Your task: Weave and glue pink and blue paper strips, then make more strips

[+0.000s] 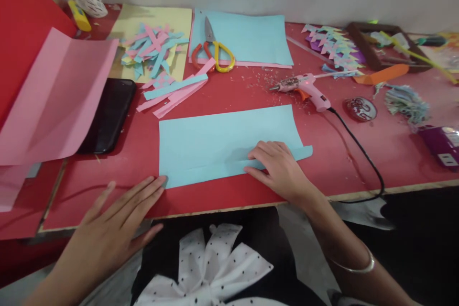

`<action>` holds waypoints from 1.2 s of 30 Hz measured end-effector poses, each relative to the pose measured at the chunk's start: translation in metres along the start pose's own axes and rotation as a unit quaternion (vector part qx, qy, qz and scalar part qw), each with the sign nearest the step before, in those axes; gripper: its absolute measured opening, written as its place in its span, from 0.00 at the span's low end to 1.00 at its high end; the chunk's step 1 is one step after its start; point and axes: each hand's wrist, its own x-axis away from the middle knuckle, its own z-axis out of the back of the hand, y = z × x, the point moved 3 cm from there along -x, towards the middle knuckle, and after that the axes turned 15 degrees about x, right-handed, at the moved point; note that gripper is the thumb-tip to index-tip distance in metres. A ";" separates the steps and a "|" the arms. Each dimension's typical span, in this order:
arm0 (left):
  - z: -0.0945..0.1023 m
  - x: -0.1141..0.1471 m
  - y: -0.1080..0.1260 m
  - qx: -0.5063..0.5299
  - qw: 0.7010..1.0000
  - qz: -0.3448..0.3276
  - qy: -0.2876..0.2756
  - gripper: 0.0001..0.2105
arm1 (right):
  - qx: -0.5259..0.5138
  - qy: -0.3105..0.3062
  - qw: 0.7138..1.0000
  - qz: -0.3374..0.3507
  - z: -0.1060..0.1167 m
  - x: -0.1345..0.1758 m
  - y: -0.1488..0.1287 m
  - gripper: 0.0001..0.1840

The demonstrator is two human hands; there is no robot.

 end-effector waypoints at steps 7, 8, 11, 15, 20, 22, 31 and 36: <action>-0.002 -0.058 0.025 0.068 0.996 0.044 0.047 0.14 | 0.037 -0.026 0.999 0.028 0.000 -0.007 -0.002 0.10; -0.005 -0.072 0.033 0.084 0.994 0.052 0.044 0.14 | 0.044 -0.026 0.998 0.029 0.000 -0.008 -0.002 0.10; -0.016 -0.107 0.052 0.161 0.984 0.068 0.035 0.10 | 0.057 -0.015 0.998 0.028 -0.001 -0.008 -0.004 0.11; -0.025 -0.125 0.058 0.193 0.975 0.098 0.055 0.04 | 0.029 0.013 0.999 0.026 -0.003 -0.005 -0.001 0.14; -0.030 -0.122 0.054 0.216 0.971 0.083 0.060 0.10 | -0.029 0.025 0.999 0.015 -0.003 0.000 0.011 0.16; -0.030 -0.121 0.053 0.204 0.973 0.083 0.061 0.12 | -0.038 0.025 0.999 0.011 -0.002 0.002 0.016 0.16; -0.027 -0.124 0.057 0.204 0.972 0.098 0.054 0.08 | 0.035 0.039 0.998 0.023 -0.004 0.001 0.022 0.21; -0.030 -0.124 0.056 0.204 0.972 0.106 0.052 0.08 | 0.053 0.045 0.997 0.023 -0.004 0.000 0.022 0.20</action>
